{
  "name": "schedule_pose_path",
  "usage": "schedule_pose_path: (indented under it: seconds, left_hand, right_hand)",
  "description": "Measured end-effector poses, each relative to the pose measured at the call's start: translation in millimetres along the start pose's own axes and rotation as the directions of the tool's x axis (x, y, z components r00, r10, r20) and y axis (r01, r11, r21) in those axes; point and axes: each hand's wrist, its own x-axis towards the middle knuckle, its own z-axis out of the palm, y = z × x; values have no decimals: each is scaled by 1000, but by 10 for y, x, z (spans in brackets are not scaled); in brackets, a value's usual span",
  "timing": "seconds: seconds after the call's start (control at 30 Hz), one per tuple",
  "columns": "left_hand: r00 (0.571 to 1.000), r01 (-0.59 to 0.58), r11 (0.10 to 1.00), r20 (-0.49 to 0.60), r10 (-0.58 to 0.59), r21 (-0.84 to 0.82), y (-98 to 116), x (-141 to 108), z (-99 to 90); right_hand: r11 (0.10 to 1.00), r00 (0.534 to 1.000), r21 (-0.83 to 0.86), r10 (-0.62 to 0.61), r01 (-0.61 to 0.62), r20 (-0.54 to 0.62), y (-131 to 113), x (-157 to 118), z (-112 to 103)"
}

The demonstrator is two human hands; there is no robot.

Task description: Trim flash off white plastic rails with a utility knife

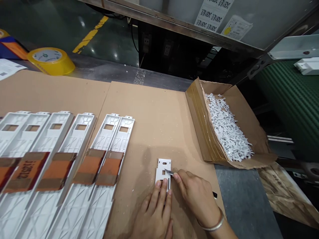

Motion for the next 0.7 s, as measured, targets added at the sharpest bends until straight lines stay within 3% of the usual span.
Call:
schedule_pose_path:
  seconds: [0.33, 0.7]
  left_hand:
    - [997, 64, 996, -30, -66, -57, 54, -32, 52]
    - [998, 61, 997, -12, -62, -46, 53, -36, 51]
  right_hand:
    - [1000, 999, 6, 12, -12, 47, -9, 13, -6]
    - [1000, 1000, -28, -2, 3, 25, -30, 8, -11]
